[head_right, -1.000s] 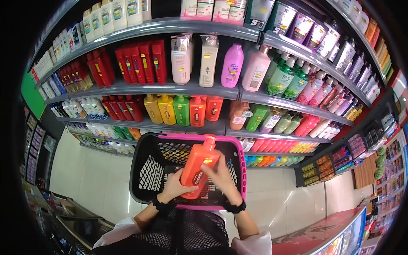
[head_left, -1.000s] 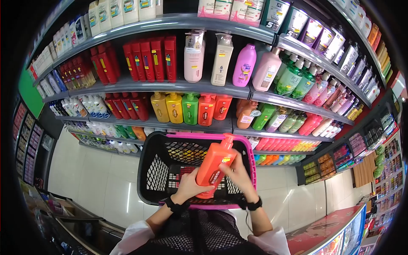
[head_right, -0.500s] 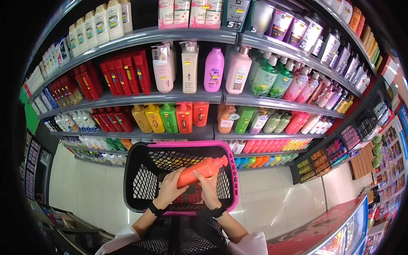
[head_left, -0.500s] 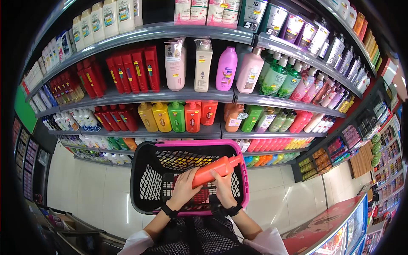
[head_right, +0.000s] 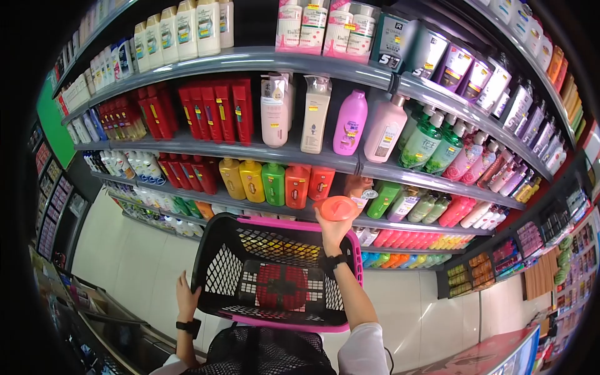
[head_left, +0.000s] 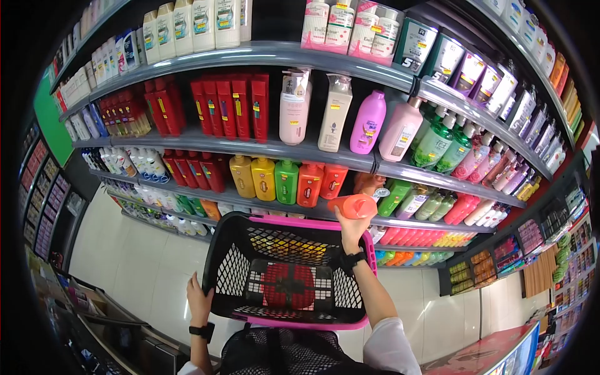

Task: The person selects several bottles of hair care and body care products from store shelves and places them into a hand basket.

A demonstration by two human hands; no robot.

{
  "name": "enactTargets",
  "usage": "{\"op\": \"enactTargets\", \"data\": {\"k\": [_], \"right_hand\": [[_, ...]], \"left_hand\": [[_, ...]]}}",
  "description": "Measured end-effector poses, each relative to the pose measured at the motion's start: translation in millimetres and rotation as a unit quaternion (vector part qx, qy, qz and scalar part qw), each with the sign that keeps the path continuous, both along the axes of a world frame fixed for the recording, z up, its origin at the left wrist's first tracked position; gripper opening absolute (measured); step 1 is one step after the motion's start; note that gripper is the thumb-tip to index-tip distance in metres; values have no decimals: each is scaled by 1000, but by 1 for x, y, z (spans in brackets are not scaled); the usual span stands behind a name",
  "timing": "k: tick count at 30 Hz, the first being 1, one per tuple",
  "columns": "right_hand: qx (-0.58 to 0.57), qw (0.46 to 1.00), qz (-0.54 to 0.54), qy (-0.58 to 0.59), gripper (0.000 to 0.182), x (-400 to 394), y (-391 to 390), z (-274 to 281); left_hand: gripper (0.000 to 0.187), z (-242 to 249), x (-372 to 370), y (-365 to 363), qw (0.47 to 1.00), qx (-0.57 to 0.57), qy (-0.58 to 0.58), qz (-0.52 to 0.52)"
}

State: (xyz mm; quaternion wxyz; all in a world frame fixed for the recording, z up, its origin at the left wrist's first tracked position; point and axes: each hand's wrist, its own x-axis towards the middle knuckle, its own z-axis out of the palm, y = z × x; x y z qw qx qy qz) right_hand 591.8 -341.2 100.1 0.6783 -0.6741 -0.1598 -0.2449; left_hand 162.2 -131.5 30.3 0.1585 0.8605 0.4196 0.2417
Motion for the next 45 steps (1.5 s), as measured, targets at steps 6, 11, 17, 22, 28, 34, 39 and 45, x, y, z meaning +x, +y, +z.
{"op": "enactTargets", "data": {"k": [6,11,17,22,28,34,39,45], "right_hand": [[-44,997,-46,35,94,41,36,-21],[-55,995,-74,39,94,70,57,-32],[-78,992,-73,71,94,89,77,-44],[-92,987,-89,99,97,99,98,-48],[-85,986,-85,116,101,102,101,-63],[-163,980,-74,89,102,112,102,-66],[-204,970,-44,123,94,116,99,-62],[-241,953,-74,167,96,111,99,-57]], "left_hand": [[34,-53,-33,-6,979,-200,-12,32],[33,-46,-29,-9,981,-186,-24,39],[35,-41,-26,-5,977,-212,-27,18],[35,-42,-22,2,971,-234,-38,28],[37,-38,-20,-3,970,-240,-20,28],[39,-54,-26,5,972,-230,-39,30],[39,-52,-26,1,968,-243,-60,19],[36,-52,-27,-3,966,-250,-57,28]]}}
